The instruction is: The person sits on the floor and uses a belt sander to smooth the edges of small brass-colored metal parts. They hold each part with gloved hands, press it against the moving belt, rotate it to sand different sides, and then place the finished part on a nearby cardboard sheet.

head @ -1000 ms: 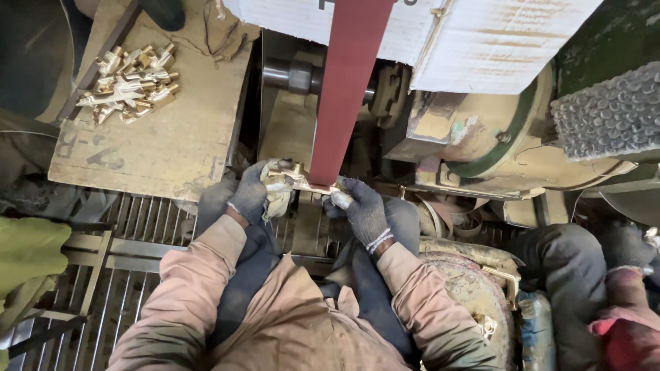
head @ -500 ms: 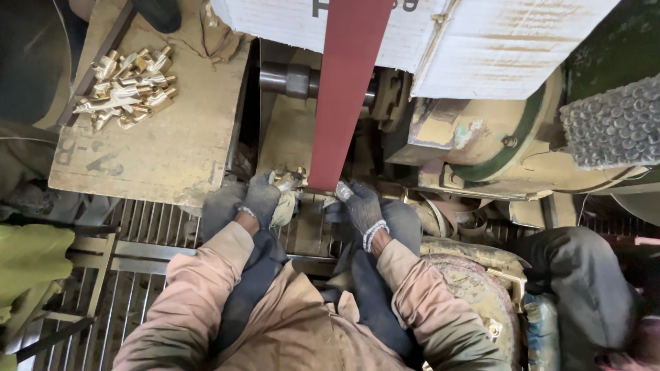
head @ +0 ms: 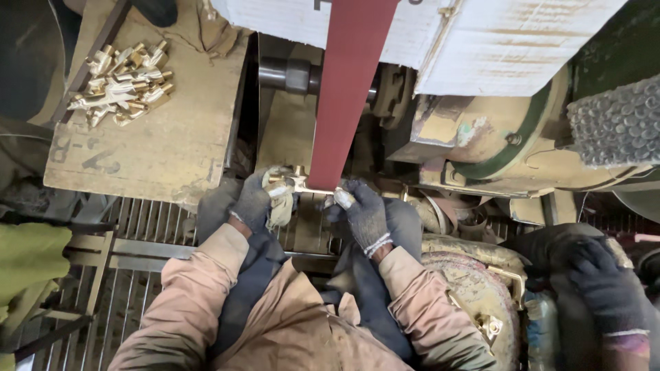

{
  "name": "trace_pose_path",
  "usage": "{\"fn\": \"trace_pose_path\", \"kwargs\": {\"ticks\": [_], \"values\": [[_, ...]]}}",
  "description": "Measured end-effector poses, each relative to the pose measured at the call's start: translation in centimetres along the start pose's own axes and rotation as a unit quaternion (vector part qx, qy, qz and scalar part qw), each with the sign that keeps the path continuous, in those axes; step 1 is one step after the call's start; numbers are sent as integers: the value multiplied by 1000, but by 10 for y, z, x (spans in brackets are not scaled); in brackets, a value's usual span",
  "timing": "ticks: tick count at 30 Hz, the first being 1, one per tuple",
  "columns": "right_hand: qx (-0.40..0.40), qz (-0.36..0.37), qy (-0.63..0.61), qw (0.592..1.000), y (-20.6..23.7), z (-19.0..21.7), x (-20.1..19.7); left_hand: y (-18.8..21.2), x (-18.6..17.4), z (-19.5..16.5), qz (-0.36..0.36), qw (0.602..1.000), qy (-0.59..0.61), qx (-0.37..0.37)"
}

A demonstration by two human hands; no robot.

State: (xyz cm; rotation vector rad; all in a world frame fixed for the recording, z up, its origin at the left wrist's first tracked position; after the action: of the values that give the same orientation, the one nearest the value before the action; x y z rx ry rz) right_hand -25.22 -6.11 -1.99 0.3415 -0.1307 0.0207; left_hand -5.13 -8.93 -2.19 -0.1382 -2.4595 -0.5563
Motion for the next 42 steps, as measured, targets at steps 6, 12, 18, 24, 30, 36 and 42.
{"fn": "trace_pose_path", "kwargs": {"ticks": [6, 12, 18, 24, 30, 36, 42], "values": [[107, -54, 34, 992, -19, -21, -5, -20, -11, 16, -55, 997, -25, -54], [-38, -6, 84, 996, 5, 9, 1, 2, -2, 4, -3, 999, 39, -34], [-90, -5, 190, 978, 13, 26, 4, 0, 4, 3, -5, 997, 48, -53], [-58, -28, 175, 982, 2, 11, 2, -21, -21, 23, -71, 993, 59, -77], [17, -16, 109, 994, -4, -7, 8, -25, -31, 35, -82, 989, 57, -110], [-35, -22, 211, 977, 21, 28, 5, -2, -27, 33, -36, 990, 85, -105], [7, 33, -142, 989, 89, 33, 4, 75, 7, 10, 88, 995, 37, 41]]}}
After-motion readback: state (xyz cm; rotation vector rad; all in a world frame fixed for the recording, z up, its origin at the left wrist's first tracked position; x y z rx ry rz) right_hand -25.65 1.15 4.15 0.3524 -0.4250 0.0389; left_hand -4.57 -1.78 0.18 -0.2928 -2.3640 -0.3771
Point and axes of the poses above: each hand's wrist, its own y-axis away from the middle knuckle, its own x-axis out of the palm, z = x × y, the point moved 9 cm from there along -y, towards the middle knuckle, and after that the axes turned 4 degrees about y, right-handed, at the moved point
